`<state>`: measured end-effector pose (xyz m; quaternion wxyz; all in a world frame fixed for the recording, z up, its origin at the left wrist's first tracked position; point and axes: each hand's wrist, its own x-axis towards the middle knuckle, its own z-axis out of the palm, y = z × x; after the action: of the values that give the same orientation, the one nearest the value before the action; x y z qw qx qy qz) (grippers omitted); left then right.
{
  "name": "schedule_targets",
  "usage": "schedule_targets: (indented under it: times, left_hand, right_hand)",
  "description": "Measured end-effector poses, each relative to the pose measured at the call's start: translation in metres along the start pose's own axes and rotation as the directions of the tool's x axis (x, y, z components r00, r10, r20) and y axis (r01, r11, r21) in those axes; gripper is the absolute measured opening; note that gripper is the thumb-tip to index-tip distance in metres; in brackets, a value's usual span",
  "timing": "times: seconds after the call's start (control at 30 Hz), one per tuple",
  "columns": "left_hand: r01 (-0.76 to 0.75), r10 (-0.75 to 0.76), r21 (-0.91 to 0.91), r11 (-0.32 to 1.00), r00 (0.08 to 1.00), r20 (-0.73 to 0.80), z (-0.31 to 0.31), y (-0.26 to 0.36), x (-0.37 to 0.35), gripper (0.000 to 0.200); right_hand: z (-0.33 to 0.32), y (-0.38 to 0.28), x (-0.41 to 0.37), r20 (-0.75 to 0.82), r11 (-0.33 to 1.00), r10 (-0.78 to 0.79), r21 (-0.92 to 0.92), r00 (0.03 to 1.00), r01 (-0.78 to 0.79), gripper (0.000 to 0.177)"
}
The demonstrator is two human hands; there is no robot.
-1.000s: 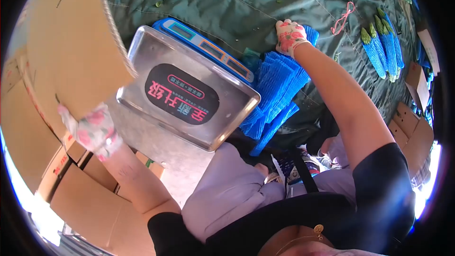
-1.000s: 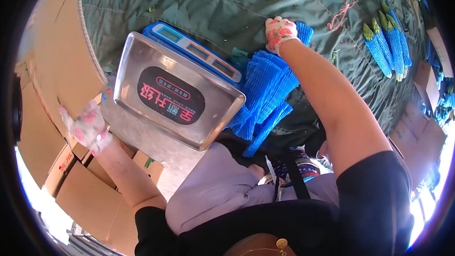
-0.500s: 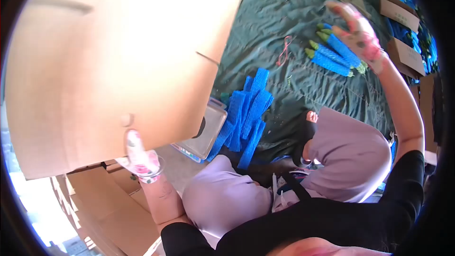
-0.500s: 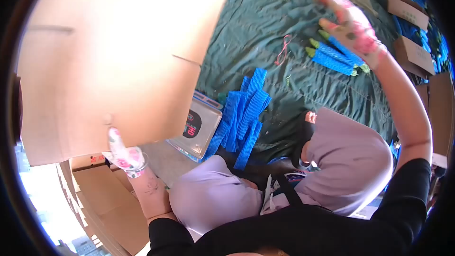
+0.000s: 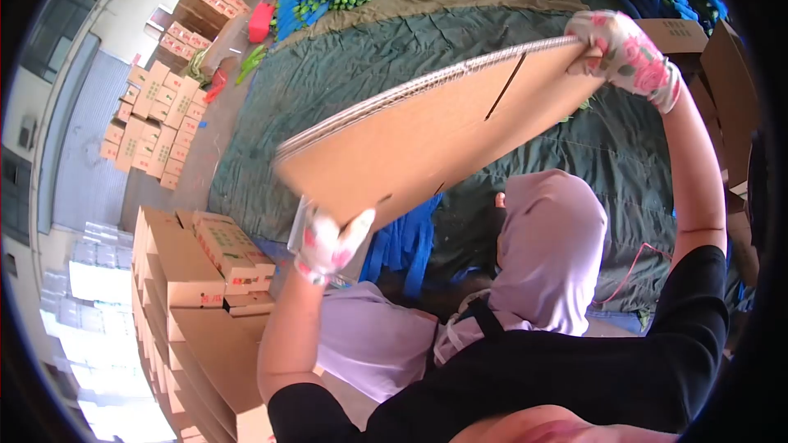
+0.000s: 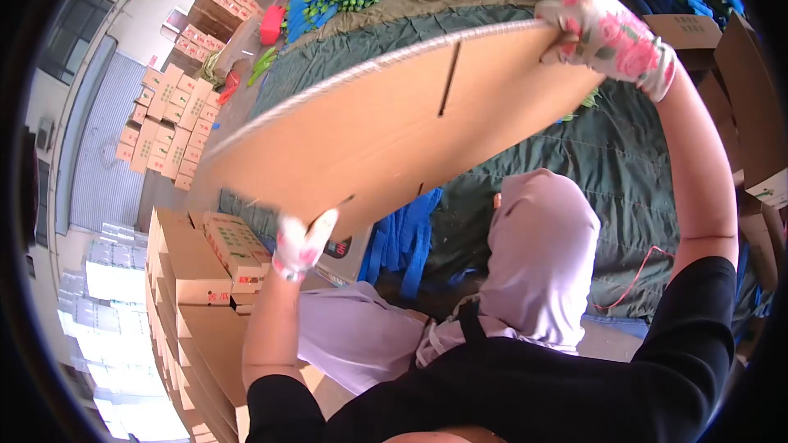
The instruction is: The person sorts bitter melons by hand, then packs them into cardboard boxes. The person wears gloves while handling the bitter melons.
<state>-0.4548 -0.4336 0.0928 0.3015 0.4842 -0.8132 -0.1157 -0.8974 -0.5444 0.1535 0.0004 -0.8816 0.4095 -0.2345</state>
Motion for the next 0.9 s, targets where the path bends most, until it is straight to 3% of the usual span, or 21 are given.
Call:
schedule_targets:
  times: [0.03, 0.07, 0.13, 0.17, 0.2, 0.23, 0.27, 0.3, 0.33, 0.37, 0.43, 0.53, 0.6, 0.63, 0.67, 0.73, 0.8, 0.83, 0.87, 0.9]
  left_hand:
    - [0.147, -0.172, 0.212, 0.966, 0.98, 0.102, 0.004, -0.005, 0.001, 0.036]
    - [0.048, -0.128, 0.482, 0.875, 0.983, 0.135, 0.007, -0.022, -0.006, 0.049]
    - [0.13, -0.22, 0.408, 0.904, 0.958, 0.184, -0.011, -0.047, -0.028, 0.059]
    - [0.334, -0.466, 0.458, 0.824, 0.859, 0.214, -0.029, -0.063, -0.052, 0.06]
    - [0.512, -0.682, 0.511, 0.691, 0.697, 0.223, -0.049, -0.079, -0.085, 0.061]
    - [0.648, -0.805, 0.493, 0.581, 0.549, 0.227, -0.069, -0.099, -0.126, 0.059]
    - [0.752, -0.898, 0.49, 0.44, 0.38, 0.223, -0.088, -0.119, -0.167, 0.056]
    - [0.845, -0.947, 0.435, 0.311, 0.236, 0.219, -0.105, -0.127, -0.206, 0.049]
    - [0.944, -0.956, 0.247, 0.22, 0.157, 0.249, -0.11, -0.127, -0.238, 0.042]
    - [0.978, -0.934, -0.075, 0.193, 0.206, 0.29, -0.103, -0.121, -0.262, 0.036]
    - [0.837, -0.874, -0.519, 0.174, 0.375, 0.311, -0.07, -0.099, -0.277, 0.03]
    - [0.788, -0.798, -0.61, 0.089, 0.423, 0.43, -0.047, -0.046, -0.228, 0.023]
    - [0.743, -0.671, -0.669, -0.001, 0.496, 0.551, -0.036, -0.037, -0.2, 0.016]
    - [0.718, -0.6, -0.694, -0.059, 0.53, 0.599, -0.031, -0.022, -0.187, 0.014]
    - [0.7, -0.544, -0.71, -0.071, 0.57, 0.616, -0.026, -0.007, -0.172, 0.013]
    - [0.668, -0.422, -0.737, -0.105, 0.641, 0.641, -0.017, 0.027, -0.136, 0.013]
    - [0.655, -0.674, -0.755, -0.009, 0.554, 0.489, 0.004, 0.033, -0.102, 0.017]
    - [0.728, -0.603, -0.662, 0.176, 0.611, 0.513, 0.009, 0.006, -0.098, 0.021]
    - [0.737, -0.548, -0.65, 0.185, 0.626, 0.554, 0.014, -0.012, -0.085, 0.021]
    - [0.767, -0.501, -0.496, 0.407, 0.642, 0.58, 0.02, -0.025, -0.069, 0.022]
  right_hand:
    - [0.006, 0.007, -0.011, 0.022, 1.0, 0.024, 0.017, 0.999, -0.024, 0.027]
    - [0.015, 0.015, -0.024, 0.047, 0.998, 0.041, 0.036, 0.998, -0.043, 0.025]
    - [0.034, 0.031, -0.049, 0.112, 0.999, 0.026, -0.042, 0.993, -0.021, 0.022]
    - [0.043, 0.036, -0.059, 0.144, 0.997, 0.067, -0.045, 0.987, -0.061, 0.022]
    - [0.056, 0.043, -0.071, 0.174, 0.994, 0.104, -0.047, 0.979, -0.098, 0.021]
    - [0.071, 0.055, -0.085, 0.113, 0.996, 0.09, -0.001, 0.989, -0.091, 0.02]
    - [0.085, 0.069, -0.1, 0.05, 0.996, 0.082, 0.041, 0.995, -0.084, 0.019]
    - [0.094, 0.08, -0.113, 0.125, 0.986, 0.162, 0.024, 0.979, -0.166, 0.019]
    - [0.103, 0.091, -0.127, 0.2, 0.97, 0.24, -0.001, 0.95, -0.245, 0.019]
    - [0.118, 0.105, -0.143, 0.23, 0.963, 0.266, -0.028, 0.936, -0.267, 0.019]
    - [0.144, 0.11, -0.163, 0.269, 0.943, 0.331, -0.062, 0.904, -0.327, 0.018]
    - [0.185, 0.124, -0.179, 0.264, 0.934, 0.356, -0.081, 0.896, -0.347, 0.023]
    - [0.184, 0.105, -0.174, 0.044, 0.909, 0.371, -0.222, 0.927, -0.353, 0.04]
    - [0.19, 0.11, -0.177, 0.059, 0.87, 0.436, -0.282, 0.898, -0.404, 0.058]
    - [0.196, 0.11, -0.179, 0.064, 0.871, 0.433, -0.284, 0.899, -0.4, 0.058]
    - [0.192, 0.094, -0.186, -0.098, 0.905, 0.235, -0.341, 0.967, -0.255, 0.066]
    - [0.185, 0.073, -0.182, 0.017, 0.894, 0.374, -0.273, 0.927, -0.355, 0.08]
    - [0.181, 0.069, -0.18, 0.077, 0.899, 0.377, -0.27, 0.923, -0.345, 0.083]
    - [0.176, 0.068, -0.177, 0.142, 0.895, 0.398, -0.275, 0.906, -0.35, 0.086]
    - [0.165, 0.061, -0.171, 0.212, 0.891, 0.434, -0.243, 0.876, -0.383, 0.09]
